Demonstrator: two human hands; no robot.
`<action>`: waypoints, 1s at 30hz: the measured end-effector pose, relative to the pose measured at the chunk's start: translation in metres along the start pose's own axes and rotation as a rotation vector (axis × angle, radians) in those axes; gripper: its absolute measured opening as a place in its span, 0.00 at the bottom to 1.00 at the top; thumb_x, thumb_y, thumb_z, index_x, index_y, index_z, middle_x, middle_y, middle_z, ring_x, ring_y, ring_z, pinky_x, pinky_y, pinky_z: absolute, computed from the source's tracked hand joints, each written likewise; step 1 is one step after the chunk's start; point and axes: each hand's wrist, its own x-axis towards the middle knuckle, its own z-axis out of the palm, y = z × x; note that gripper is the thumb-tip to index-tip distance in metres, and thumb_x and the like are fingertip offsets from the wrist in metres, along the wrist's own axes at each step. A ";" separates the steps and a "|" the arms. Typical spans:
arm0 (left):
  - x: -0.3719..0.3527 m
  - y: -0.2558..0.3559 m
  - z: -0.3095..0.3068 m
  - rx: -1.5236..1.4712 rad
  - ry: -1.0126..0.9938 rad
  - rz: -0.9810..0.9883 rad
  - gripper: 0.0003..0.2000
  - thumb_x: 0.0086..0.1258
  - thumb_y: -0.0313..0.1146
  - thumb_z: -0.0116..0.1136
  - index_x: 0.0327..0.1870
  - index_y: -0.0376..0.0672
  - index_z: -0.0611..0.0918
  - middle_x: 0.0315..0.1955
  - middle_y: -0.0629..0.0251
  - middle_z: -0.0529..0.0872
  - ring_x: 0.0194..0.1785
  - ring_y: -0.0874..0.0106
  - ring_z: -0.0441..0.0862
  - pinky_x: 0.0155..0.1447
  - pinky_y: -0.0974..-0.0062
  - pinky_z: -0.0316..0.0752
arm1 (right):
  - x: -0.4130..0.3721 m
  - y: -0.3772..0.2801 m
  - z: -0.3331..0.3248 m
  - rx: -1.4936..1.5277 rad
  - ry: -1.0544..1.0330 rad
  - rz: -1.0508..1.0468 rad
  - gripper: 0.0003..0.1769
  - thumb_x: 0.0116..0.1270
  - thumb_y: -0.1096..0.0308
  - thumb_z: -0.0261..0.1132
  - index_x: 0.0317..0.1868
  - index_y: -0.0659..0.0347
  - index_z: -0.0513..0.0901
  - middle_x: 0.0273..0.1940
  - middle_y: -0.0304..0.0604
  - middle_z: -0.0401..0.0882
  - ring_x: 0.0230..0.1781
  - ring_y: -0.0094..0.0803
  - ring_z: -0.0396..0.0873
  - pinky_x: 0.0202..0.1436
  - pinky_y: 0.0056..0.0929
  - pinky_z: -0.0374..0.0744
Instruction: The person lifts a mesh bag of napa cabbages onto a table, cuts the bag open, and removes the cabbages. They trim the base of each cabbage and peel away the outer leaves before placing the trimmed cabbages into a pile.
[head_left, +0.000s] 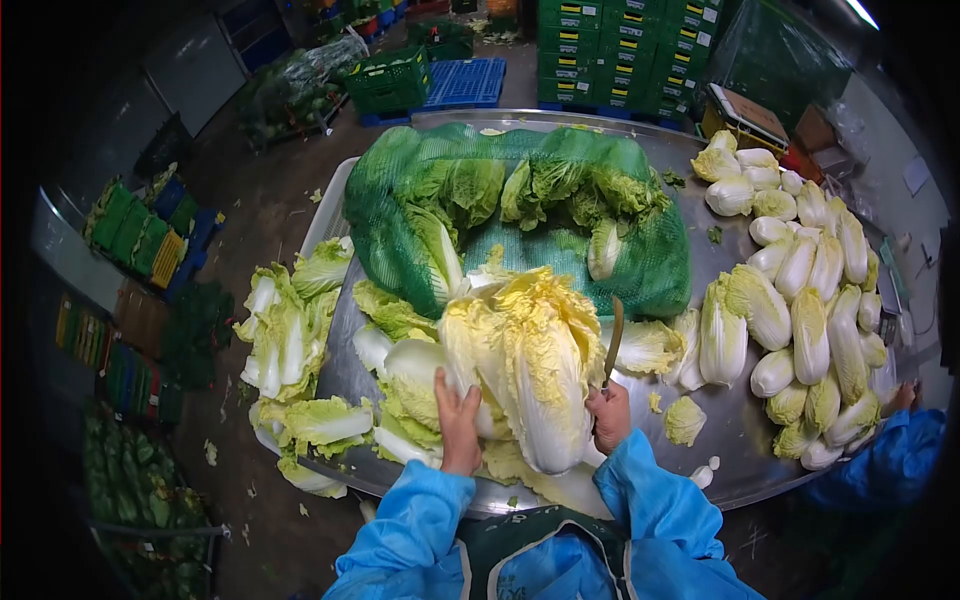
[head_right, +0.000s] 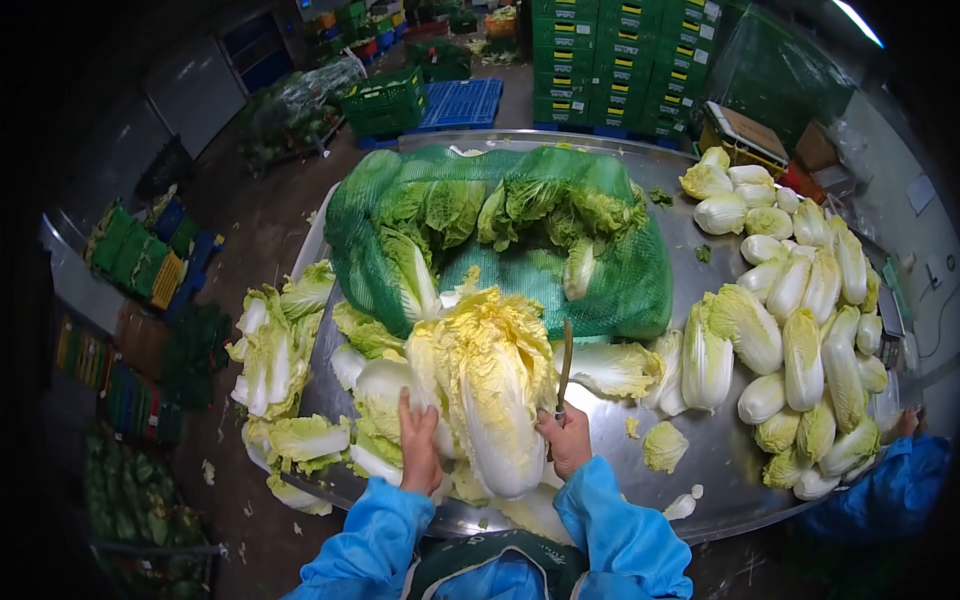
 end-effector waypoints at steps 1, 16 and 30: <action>-0.012 0.010 0.007 0.143 -0.061 0.162 0.37 0.68 0.30 0.55 0.73 0.43 0.46 0.64 0.55 0.66 0.64 0.64 0.66 0.65 0.69 0.65 | -0.001 -0.007 0.002 -0.001 0.004 -0.003 0.20 0.64 0.65 0.65 0.52 0.67 0.77 0.39 0.36 0.81 0.36 0.20 0.77 0.42 0.21 0.76; -0.013 -0.033 0.012 0.039 -0.337 -0.033 0.36 0.48 0.27 0.68 0.62 0.38 0.65 0.52 0.58 0.76 0.54 0.64 0.76 0.59 0.66 0.72 | 0.002 -0.002 0.005 -0.041 0.211 -0.015 0.11 0.63 0.70 0.64 0.44 0.67 0.80 0.34 0.38 0.82 0.30 0.21 0.77 0.35 0.23 0.77; 0.005 -0.034 -0.040 -0.501 -0.444 -0.362 0.37 0.49 0.35 0.62 0.64 0.37 0.66 0.60 0.56 0.73 0.61 0.59 0.72 0.69 0.59 0.63 | 0.013 -0.018 0.006 0.113 0.227 0.022 0.09 0.61 0.71 0.66 0.41 0.66 0.81 0.33 0.40 0.82 0.29 0.24 0.79 0.31 0.24 0.77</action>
